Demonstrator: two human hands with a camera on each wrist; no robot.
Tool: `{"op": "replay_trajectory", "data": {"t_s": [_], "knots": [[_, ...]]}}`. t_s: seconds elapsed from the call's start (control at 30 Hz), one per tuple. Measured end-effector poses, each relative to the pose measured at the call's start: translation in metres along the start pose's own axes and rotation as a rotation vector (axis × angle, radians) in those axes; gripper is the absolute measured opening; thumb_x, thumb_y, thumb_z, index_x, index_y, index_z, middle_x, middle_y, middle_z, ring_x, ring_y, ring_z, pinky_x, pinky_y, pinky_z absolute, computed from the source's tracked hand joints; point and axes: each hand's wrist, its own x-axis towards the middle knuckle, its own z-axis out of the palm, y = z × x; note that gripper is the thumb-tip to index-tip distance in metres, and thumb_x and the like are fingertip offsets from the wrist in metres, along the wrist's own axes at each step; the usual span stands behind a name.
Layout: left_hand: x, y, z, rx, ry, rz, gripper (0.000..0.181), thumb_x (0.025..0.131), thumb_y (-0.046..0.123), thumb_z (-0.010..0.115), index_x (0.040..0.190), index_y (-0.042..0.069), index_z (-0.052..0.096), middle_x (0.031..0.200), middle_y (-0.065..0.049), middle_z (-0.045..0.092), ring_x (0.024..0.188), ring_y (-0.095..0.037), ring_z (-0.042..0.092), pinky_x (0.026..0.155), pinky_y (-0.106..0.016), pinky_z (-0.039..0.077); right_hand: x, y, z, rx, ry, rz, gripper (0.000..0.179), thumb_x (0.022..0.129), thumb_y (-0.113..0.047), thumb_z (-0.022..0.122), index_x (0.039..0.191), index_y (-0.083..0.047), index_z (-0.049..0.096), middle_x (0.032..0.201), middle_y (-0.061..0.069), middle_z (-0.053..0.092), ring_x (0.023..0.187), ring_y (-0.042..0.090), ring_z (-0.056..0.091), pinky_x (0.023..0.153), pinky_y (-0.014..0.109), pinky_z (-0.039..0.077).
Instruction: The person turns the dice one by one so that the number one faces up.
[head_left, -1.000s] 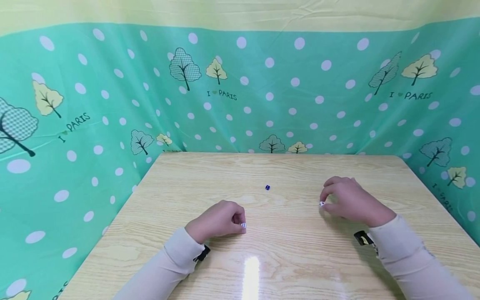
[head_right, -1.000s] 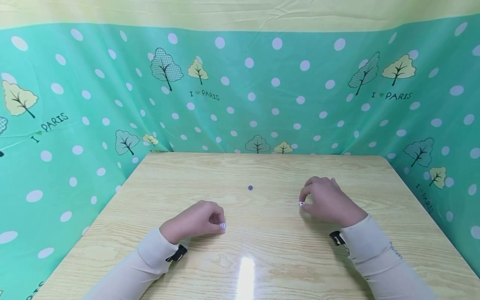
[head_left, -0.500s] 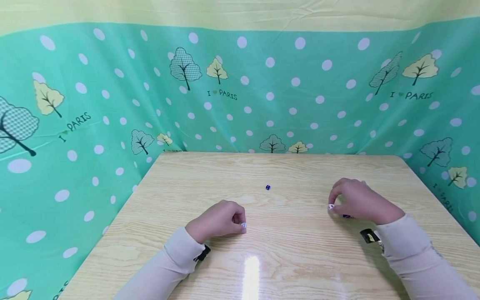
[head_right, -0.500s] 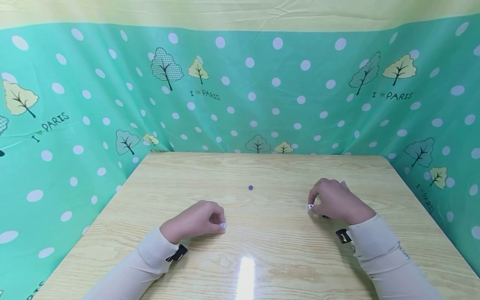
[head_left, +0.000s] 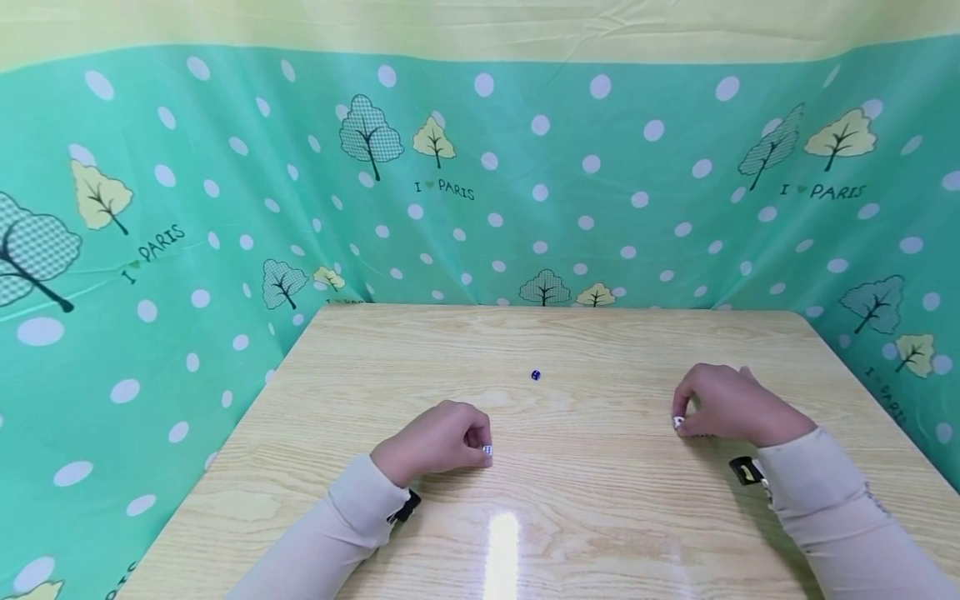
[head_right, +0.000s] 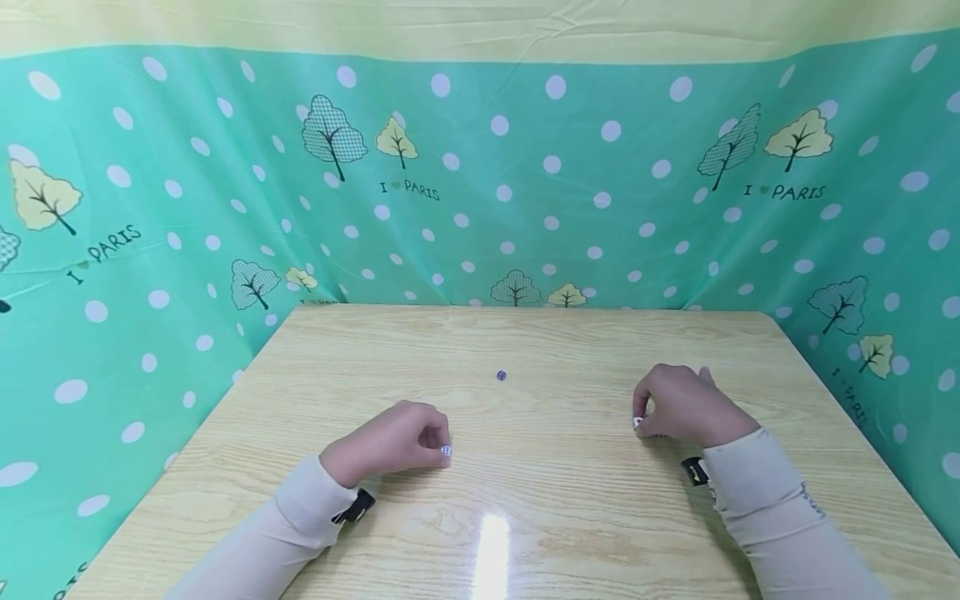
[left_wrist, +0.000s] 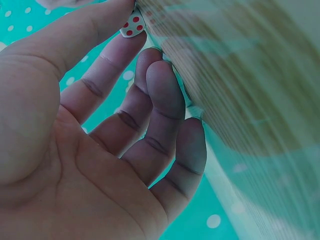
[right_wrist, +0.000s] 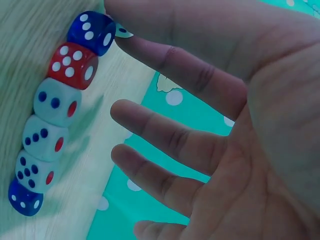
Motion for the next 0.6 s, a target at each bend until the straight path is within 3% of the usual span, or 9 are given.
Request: {"op": "replay_trajectory", "data": {"t_s": [0.37,0.6], "knots": [[0.0008,0.0000,0.0007,0.001,0.004,0.016,0.022,0.085,0.021,0.085,0.075,0.027,0.067,0.070,0.013,0.063,0.067,-0.002,0.055,0.065,-0.023,0.048,-0.0015,0.0044,-0.0016,0.041,-0.044,-0.012,0.017,0.076,-0.016,0.088,0.074,-0.024,0.073,0.079,-0.007,0.064,0.077,0.017,0.052,0.098,0.091,0.009],[0.0004,-0.0005,0.0009,-0.001,-0.003,0.014,0.022,0.085,0.021,0.086,0.076,0.027,0.067,0.071,0.013,0.063,0.067,-0.001,0.055,0.065,-0.022,0.048,-0.0009,0.0058,-0.0006,0.048,-0.072,-0.019,0.014,0.076,-0.015,0.087,0.076,-0.021,0.075,0.075,-0.006,0.062,0.074,0.016,0.051,0.100,0.090,0.010]]}}
